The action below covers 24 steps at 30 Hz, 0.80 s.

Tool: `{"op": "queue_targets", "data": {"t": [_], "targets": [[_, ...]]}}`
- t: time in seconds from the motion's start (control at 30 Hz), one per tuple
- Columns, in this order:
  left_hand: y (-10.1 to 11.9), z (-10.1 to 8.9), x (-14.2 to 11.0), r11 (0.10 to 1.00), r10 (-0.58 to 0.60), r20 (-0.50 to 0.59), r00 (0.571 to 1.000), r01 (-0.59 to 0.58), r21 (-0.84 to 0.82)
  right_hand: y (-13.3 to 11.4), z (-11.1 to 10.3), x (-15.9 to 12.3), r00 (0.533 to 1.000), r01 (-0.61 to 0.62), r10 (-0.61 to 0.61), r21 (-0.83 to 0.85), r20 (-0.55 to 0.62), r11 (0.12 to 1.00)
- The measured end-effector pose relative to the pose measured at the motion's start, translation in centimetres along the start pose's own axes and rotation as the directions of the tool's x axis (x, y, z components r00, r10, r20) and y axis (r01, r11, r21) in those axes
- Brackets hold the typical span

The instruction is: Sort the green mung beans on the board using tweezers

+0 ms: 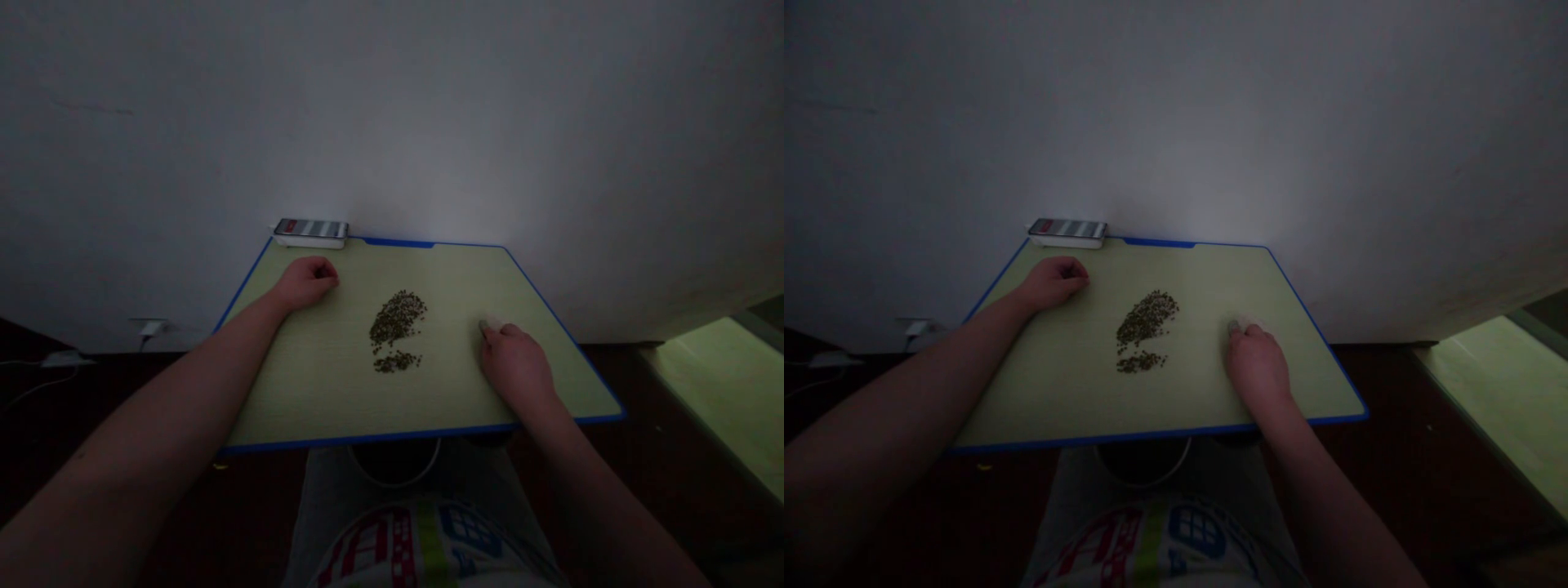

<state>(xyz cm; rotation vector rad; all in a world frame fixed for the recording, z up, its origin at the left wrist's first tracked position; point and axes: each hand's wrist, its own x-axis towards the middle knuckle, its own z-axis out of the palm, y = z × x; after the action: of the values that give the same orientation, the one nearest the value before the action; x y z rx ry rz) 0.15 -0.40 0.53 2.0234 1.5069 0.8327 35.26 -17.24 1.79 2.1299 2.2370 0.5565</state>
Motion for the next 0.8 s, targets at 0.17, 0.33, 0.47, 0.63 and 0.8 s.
{"op": "queue_targets", "data": {"t": [0.17, 0.33, 0.47, 0.63, 0.8], "targets": [[0.1, -0.1, 0.0, 1.000, 0.016, 0.007, 1.000, -0.016, 0.007, 0.3, -0.3, -0.9, 0.997, 0.012, -0.008, 0.045, -0.077, 0.999], [0.0, 0.0, 0.0, 1.000, 0.018, 0.008, 1.000, -0.018, 0.011, -0.8, -1.0, -2.0, 0.980, 0.197, -0.169, 0.372, -0.106, 0.907], [0.0, 0.0, 0.0, 1.000, 0.017, 0.018, 1.000, -0.018, 0.015, -1.6, -1.3, -1.8, 0.946, 0.317, -0.300, 0.527, -0.121, 0.789], [-0.1, 0.0, 0.0, 1.000, 0.019, 0.017, 1.000, -0.019, 0.007, -2.0, -1.4, -1.6, 0.891, 0.439, -0.416, 0.585, -0.183, 0.682], [-0.1, 0.0, 0.1, 1.000, 0.019, 0.019, 1.000, -0.019, -0.003, -1.8, -1.3, -2.2, 0.864, 0.481, -0.464, 0.602, -0.198, 0.638]]}}
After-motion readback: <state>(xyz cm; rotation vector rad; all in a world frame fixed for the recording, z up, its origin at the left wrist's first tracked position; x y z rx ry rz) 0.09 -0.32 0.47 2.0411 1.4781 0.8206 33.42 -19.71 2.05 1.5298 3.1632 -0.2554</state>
